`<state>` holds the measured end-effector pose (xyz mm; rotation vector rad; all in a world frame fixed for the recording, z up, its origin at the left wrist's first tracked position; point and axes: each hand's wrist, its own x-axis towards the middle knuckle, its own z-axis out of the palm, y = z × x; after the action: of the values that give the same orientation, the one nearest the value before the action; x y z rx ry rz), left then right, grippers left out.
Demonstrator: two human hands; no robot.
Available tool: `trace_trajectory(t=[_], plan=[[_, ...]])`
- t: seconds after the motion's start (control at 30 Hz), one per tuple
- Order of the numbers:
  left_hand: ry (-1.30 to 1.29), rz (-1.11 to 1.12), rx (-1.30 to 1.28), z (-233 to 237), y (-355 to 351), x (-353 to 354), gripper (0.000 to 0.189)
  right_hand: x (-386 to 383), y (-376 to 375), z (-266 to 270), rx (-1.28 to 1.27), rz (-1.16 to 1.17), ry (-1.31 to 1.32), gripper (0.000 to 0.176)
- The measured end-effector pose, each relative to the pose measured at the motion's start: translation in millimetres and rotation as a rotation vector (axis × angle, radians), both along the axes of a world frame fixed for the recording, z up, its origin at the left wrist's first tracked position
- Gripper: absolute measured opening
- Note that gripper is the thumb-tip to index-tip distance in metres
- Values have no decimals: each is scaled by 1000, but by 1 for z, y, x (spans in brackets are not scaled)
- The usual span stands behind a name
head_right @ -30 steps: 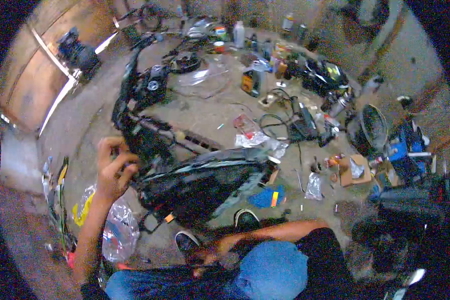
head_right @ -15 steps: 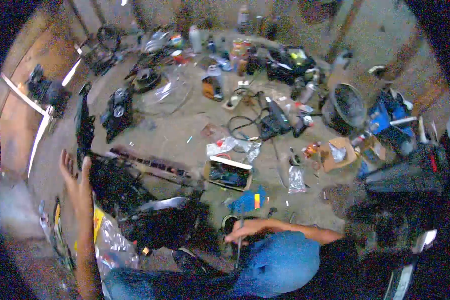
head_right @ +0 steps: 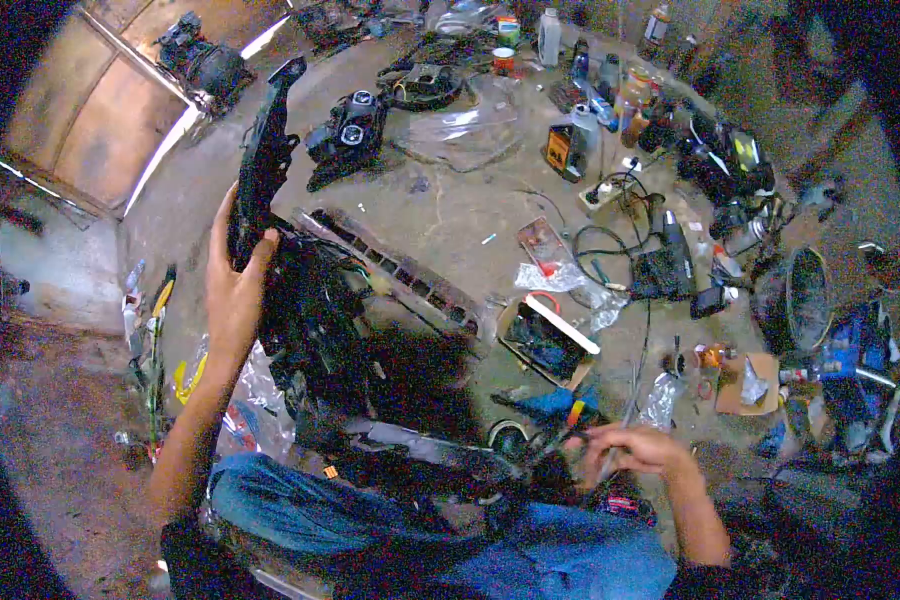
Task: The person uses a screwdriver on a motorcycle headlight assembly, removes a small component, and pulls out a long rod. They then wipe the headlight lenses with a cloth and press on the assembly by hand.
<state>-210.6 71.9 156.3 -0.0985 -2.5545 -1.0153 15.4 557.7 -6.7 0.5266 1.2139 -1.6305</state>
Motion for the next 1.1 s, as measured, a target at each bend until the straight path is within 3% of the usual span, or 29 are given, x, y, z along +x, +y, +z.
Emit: trace_trajectory(t=[0.13,0.23,0.33,0.47,0.57,0.7,1.1], plan=[[8,-27,1,1,-2,1,67,-32,49,66,71,168,82,47],[-2,-22,68,4,6,3,65,-43,59,127,405,57,387,36],[-30,-12,31,5,1,3,70,-61,72,145,785,140,669,36],[-150,-109,38,25,-9,7,88,-122,30,151,776,246,1078,35],[-88,-161,-12,31,-15,4,89,-173,-10,165,710,420,1152,35],[69,-359,-10,23,-24,-23,89,-219,-36,166,603,547,1119,37],[220,-434,195,-5,-32,-48,78,-254,-83,178,493,603,1130,50]])
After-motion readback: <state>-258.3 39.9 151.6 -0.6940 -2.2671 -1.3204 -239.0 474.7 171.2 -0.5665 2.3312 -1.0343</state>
